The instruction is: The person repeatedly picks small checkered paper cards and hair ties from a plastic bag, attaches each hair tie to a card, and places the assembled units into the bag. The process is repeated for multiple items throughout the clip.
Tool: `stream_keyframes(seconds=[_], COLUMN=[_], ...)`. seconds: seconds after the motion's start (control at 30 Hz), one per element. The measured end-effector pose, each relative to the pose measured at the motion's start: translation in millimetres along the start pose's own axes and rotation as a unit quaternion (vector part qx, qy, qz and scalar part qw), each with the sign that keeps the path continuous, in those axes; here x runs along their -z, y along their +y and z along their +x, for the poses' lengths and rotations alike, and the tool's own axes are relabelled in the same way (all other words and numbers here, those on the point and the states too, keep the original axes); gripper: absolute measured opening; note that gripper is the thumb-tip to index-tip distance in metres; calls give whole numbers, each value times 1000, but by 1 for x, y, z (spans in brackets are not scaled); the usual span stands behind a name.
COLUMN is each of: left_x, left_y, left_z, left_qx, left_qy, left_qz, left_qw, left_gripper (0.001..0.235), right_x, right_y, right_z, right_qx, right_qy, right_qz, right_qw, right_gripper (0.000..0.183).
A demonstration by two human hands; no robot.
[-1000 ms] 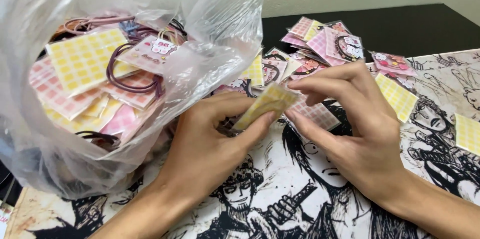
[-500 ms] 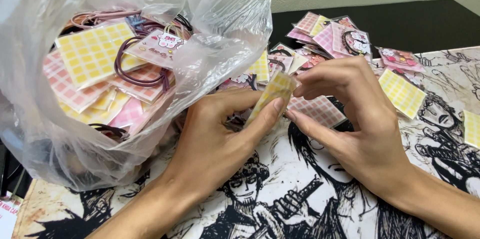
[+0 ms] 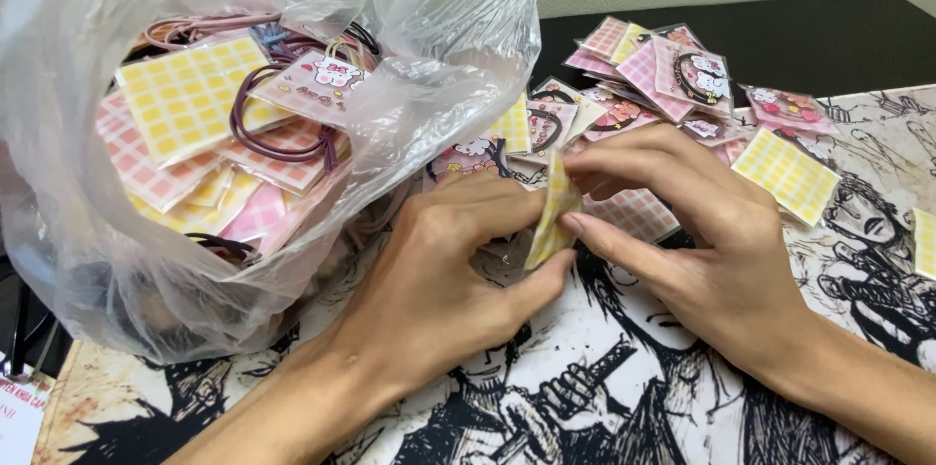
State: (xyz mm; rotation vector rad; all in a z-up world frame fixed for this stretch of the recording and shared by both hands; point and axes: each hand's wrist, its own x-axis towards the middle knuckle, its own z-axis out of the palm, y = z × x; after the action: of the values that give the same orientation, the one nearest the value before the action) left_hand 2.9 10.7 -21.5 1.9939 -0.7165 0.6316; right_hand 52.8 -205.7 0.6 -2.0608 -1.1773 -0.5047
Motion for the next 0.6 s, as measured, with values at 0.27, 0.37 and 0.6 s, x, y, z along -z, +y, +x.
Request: stream_keyframes(seconds=[0.27,0.37,0.6], left_x=[0,1,2], left_y=[0,2,3], left_z=[0,1,3], left_qx=[-19,-4,24], left_qy=[-3,9,30], left_qz=[3,-2,-33], left_qw=[1000,1000,999], left_gripper=[5,8,15], right_x=[-1,-1,-3], right_y=[6,4,5], right_z=[-4,-3,-4], right_qx=[19,25,23], right_qy=[7,16,30], right_qz=[-4,-5,-14], right_qw=[1000,1000,999], right_gripper=[31,26,17])
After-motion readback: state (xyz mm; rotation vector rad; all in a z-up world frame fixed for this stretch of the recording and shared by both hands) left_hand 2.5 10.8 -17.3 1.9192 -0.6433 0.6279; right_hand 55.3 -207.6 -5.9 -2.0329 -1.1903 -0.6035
